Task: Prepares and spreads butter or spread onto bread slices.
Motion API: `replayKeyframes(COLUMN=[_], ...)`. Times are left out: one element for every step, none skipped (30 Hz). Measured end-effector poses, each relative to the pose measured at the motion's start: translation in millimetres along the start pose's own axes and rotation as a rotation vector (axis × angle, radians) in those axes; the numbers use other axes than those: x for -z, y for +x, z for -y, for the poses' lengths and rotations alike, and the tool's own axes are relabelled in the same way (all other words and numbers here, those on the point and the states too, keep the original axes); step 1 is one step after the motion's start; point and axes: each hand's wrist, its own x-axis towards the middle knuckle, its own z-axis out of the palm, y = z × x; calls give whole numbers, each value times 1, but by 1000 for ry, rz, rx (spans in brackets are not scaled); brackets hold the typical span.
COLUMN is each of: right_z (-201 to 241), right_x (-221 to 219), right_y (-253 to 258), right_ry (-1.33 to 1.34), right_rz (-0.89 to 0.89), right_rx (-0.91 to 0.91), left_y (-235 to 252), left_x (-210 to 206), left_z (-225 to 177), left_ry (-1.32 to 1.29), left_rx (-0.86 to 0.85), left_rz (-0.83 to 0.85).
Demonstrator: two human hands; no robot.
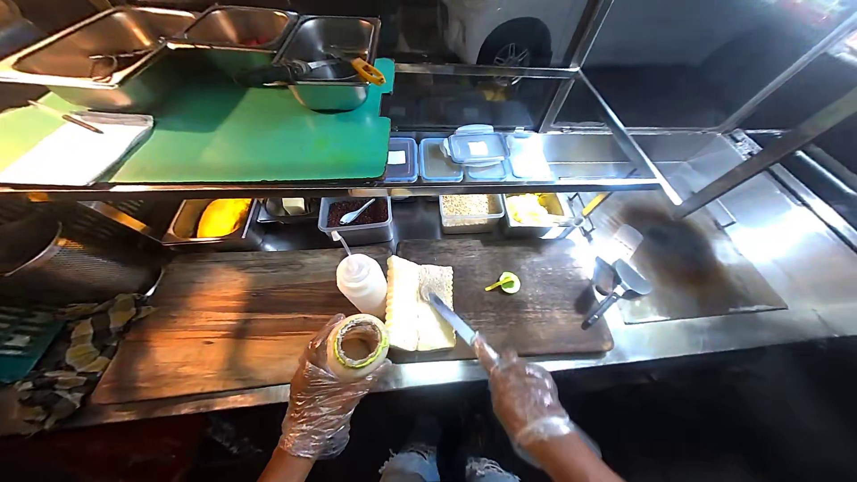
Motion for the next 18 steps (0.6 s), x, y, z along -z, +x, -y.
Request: replayKeyframes(right_z=[2,-1,-6,-13,-21,-29,-36,-43,-50,-56,-60,-62,-63,-62,-57,-47,-34,-21], right_x=[-14,-26,-34,-38,-37,-30,-14,5,26,46,66,84,100,114,128,141,151,158], right_y=[-16,-33,-49,-62,-71,-77,-83,-88,-94,-100,-107,-115,-123,-131,-138,-144,-149,-152], right_ry=[-23,-31,-31,-5,53,153,256,310,299,232,123,6,-84,-149,-200,-236,-250,-253], right_rz=[-7,-36,-89,-198,-345,-471,-529,-551,-566,-571,-578,-575,-532,-467,-381,-266,-168,-88], right_rx=[-3,0,5,25,70,138,224,326,434,525,592,634,654,656,651,623,588,556], left_y=[-1,-1,-2,-4,-6,-9,-11,-13,-16,-18,-19,-22,-25,-27,-29,-33,-37,-39], left_x=[1,2,3,4,5,6,8,10,11,12,12,13,13,12,9,7,4,1], left_z=[1,3,5,8,9,8,5,0,-5,-10,-14,-18,-23,-29,-36,-42,-50,-57], left_ry=[17,15,-1,-6,-6,-8,0,5,-1,15,32,41,44,58,93,122,143,165], left_rx=[0,-5,-12,-27,-45,-71,-102,-130,-145,-175,-209,-240,-268,-301,-335,-362,-390,-425], left_rz=[-18,-39,-62,-80,-89,-89,-86,-76,-64,-63,-71,-65,-51,-45,-49,-50,-51,-53])
